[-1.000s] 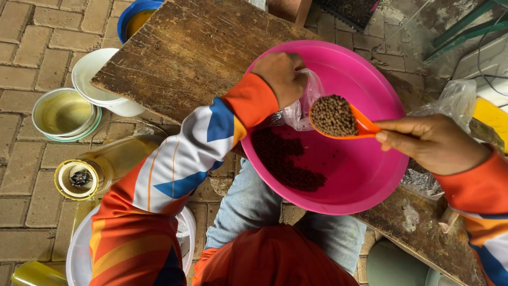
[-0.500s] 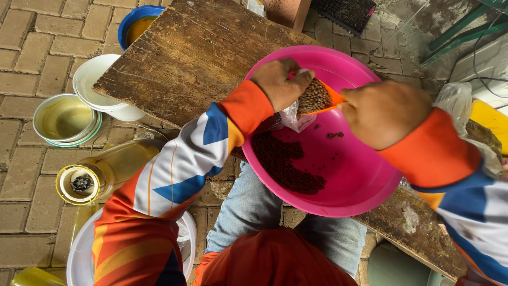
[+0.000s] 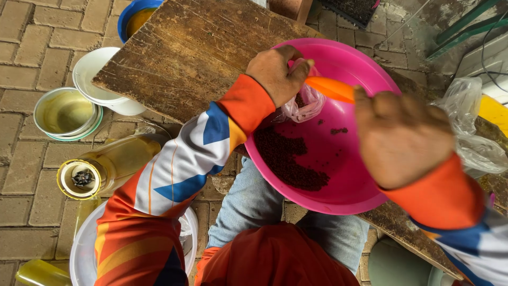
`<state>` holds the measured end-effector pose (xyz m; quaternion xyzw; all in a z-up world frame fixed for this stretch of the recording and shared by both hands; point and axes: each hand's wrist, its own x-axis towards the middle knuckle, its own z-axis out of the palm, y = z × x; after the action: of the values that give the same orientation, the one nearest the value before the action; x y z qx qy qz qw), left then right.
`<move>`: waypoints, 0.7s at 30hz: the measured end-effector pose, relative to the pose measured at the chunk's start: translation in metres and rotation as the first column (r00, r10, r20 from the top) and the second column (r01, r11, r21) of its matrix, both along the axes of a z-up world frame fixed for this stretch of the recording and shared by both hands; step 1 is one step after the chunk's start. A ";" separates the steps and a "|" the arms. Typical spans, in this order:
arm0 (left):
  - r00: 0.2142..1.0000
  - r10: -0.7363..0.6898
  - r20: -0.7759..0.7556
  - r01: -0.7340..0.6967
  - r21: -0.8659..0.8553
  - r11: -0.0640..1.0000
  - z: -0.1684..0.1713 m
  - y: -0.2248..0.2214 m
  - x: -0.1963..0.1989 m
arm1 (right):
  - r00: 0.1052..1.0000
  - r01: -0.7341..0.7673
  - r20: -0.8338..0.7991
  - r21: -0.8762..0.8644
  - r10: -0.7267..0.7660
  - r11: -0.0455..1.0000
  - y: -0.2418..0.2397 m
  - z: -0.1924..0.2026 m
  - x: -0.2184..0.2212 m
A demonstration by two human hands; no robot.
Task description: Scooping small granules of fish feed from a bowl into plastic bags.
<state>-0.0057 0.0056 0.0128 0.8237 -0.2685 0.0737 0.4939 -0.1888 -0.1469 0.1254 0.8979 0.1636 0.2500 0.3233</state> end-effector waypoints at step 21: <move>0.959 -0.266 -0.100 0.237 -0.237 0.942 0.008 0.011 0.031 | 0.948 0.270 -0.261 0.358 -0.182 0.894 -0.094 -0.060 -0.013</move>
<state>0.0251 0.0162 0.0210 0.7251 -0.3286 -0.0146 0.6051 -0.2020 -0.2406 0.0658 0.9791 0.0394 0.1368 0.1452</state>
